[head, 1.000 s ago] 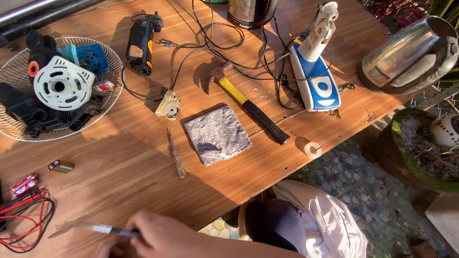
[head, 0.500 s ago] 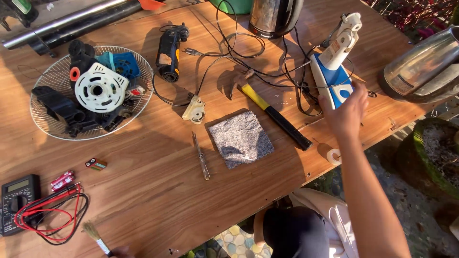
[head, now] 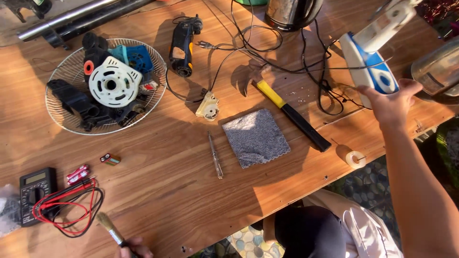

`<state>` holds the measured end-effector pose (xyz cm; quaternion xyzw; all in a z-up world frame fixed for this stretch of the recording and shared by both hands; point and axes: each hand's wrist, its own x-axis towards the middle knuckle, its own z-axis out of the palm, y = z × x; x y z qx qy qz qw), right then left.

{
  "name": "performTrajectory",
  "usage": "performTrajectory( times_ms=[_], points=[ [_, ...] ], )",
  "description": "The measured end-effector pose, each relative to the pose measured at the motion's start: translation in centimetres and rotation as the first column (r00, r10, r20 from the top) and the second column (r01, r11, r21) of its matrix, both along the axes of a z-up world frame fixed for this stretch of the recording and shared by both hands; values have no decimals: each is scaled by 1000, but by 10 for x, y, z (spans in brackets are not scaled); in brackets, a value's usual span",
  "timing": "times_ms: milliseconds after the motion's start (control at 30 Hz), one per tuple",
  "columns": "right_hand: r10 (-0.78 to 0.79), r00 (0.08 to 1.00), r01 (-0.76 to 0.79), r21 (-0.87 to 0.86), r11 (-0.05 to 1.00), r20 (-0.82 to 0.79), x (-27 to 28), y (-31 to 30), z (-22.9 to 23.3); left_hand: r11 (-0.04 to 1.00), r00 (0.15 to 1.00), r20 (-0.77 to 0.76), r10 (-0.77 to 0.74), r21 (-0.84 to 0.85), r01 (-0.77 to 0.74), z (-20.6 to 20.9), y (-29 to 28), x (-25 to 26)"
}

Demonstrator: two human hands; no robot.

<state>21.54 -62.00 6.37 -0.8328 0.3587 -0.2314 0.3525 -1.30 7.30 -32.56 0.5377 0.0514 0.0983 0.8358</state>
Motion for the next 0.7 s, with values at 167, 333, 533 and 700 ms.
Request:
performTrajectory(
  times_ms=[167, 333, 533, 700],
  points=[
    [342, 890, -330, -91, 940, 302, -27, 32, 16, 989, 980, -156, 124, 100, -109, 150, -83, -4],
    [555, 745, -604, 22, 796, 369, -55, 168, 39, 987, 962, -227, 152, 90, -134, 238, -108, -9],
    [693, 632, -723, -56, 688, 347, -58, 283, -9, 984, 967, -216, 134, 148, -103, 262, -99, -17],
    [681, 721, -693, 150, 705, 129, -91, 363, -38, 980, 964, -205, 171, 134, -145, 290, -94, -29]
  ],
)
